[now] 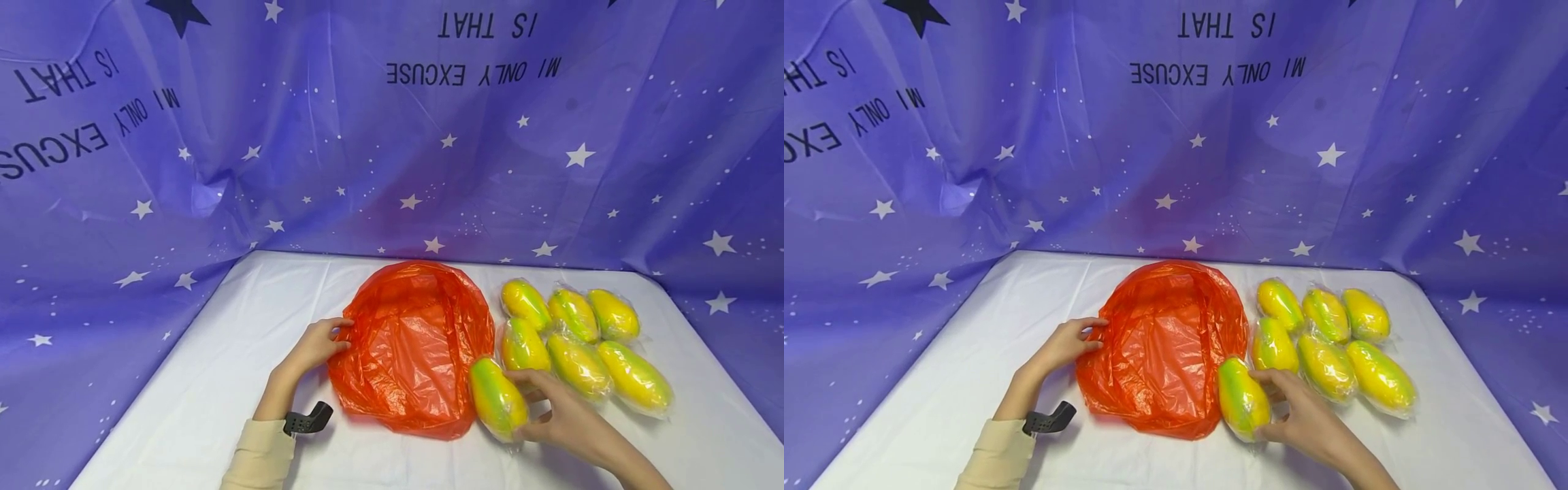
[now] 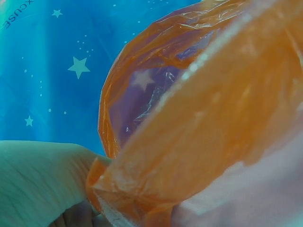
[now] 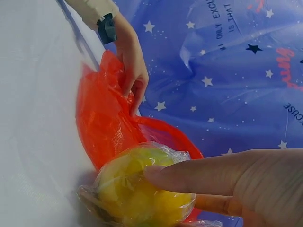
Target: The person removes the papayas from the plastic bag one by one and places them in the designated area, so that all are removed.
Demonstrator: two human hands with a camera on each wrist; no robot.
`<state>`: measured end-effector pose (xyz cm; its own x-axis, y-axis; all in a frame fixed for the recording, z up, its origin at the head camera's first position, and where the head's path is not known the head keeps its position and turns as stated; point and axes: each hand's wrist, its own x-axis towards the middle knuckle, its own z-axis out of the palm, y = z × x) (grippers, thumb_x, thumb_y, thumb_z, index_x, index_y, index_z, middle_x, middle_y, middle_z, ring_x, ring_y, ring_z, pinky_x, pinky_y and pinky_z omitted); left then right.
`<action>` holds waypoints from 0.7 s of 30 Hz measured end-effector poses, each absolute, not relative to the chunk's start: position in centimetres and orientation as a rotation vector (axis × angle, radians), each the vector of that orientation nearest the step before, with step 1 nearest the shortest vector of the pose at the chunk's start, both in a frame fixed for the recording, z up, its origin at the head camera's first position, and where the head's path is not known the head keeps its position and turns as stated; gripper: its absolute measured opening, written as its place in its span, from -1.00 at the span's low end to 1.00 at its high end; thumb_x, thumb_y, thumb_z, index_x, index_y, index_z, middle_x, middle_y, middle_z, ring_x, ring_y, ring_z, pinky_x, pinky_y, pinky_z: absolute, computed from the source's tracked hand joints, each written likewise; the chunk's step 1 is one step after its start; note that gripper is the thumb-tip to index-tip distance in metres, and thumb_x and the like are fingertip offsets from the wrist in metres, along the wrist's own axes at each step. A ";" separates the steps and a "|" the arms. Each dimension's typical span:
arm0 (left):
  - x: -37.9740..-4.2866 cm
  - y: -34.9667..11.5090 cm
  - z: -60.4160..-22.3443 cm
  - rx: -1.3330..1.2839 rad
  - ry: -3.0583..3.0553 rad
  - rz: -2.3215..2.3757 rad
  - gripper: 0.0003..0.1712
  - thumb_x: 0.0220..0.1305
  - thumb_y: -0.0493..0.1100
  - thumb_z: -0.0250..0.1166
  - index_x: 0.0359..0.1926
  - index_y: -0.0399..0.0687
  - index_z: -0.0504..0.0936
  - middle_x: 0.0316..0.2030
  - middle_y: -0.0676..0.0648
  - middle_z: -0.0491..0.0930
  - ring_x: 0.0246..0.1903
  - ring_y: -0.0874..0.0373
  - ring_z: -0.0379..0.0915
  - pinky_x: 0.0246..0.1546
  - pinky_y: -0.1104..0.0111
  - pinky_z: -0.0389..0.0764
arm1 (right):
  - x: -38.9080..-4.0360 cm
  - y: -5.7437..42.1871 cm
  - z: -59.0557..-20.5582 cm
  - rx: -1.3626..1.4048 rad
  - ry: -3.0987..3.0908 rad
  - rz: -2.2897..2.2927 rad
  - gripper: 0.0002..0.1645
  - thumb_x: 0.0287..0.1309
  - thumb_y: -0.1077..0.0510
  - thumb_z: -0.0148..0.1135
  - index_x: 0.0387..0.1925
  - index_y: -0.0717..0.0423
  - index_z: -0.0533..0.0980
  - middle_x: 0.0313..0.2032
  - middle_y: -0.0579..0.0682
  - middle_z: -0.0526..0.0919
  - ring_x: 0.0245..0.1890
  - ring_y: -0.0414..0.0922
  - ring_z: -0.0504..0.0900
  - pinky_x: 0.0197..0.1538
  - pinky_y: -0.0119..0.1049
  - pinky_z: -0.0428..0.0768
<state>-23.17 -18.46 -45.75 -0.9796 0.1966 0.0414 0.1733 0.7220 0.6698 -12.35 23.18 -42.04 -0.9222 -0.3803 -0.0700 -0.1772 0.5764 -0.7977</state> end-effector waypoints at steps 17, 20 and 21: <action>-23.1 -18.4 -45.8 0.325 2.885 1.111 -0.57 0.09 -0.36 0.39 0.05 -0.25 0.63 0.04 -0.28 0.57 0.04 -0.23 0.49 0.09 0.00 0.46 | -12.1 23.9 -41.5 -0.549 2.696 -1.098 -0.09 -0.19 -0.01 0.56 0.23 0.17 0.40 -0.05 -0.01 0.56 -0.25 -0.18 0.56 -0.30 -0.37 0.62; -23.2 -18.4 -45.9 0.327 2.881 1.117 -0.56 0.09 -0.36 0.39 0.05 -0.25 0.62 0.05 -0.29 0.57 0.04 -0.23 0.50 0.08 0.00 0.47 | -12.1 24.1 -41.5 -0.565 2.721 -1.053 -0.11 -0.19 -0.03 0.55 0.21 0.18 0.42 -0.08 -0.02 0.58 -0.27 -0.19 0.57 -0.30 -0.37 0.61; -23.2 -18.4 -45.9 0.328 2.881 1.121 -0.57 0.10 -0.36 0.38 0.05 -0.25 0.62 0.04 -0.29 0.57 0.04 -0.23 0.50 0.08 0.00 0.47 | -12.1 24.2 -41.4 -0.567 2.721 -1.040 -0.12 -0.19 -0.04 0.55 0.20 0.18 0.43 -0.08 -0.02 0.59 -0.27 -0.19 0.58 -0.30 -0.37 0.60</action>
